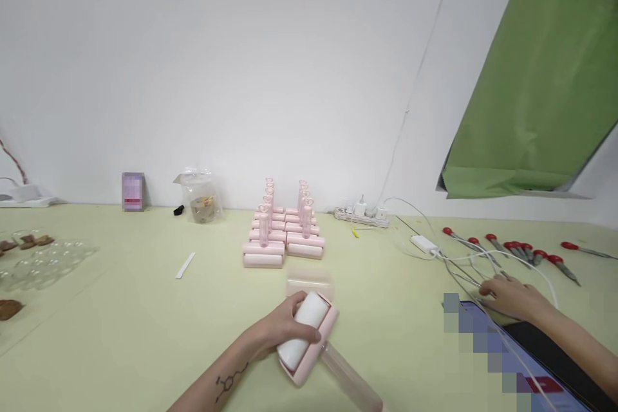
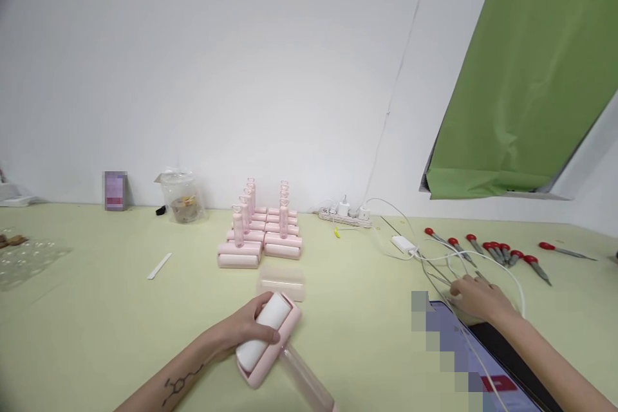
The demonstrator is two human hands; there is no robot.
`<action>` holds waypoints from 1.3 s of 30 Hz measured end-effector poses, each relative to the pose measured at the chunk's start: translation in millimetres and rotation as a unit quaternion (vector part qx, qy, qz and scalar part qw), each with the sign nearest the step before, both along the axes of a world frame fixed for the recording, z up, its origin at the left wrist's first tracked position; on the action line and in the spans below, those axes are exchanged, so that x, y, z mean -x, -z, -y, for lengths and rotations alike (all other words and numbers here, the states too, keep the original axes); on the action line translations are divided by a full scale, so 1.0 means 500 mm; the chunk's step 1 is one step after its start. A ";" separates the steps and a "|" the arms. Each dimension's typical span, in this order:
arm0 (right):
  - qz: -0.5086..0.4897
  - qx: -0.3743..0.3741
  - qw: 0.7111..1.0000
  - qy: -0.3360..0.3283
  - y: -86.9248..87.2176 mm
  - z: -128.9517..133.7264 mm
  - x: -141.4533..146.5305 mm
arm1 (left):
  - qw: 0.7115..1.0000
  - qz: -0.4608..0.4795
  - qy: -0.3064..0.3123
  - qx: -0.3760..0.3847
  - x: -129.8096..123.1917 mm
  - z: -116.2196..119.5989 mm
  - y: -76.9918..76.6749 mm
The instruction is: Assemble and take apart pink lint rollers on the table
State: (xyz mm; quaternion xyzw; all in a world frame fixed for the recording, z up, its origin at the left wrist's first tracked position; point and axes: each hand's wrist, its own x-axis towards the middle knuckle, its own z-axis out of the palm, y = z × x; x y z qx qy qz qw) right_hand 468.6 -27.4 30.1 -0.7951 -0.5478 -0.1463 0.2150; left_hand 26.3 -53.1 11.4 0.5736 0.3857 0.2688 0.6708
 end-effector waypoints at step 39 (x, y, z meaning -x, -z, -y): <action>0.053 0.039 0.910 -0.409 -0.049 0.166 0.458 | 0.969 -0.041 -0.109 -0.217 -0.028 0.010 0.002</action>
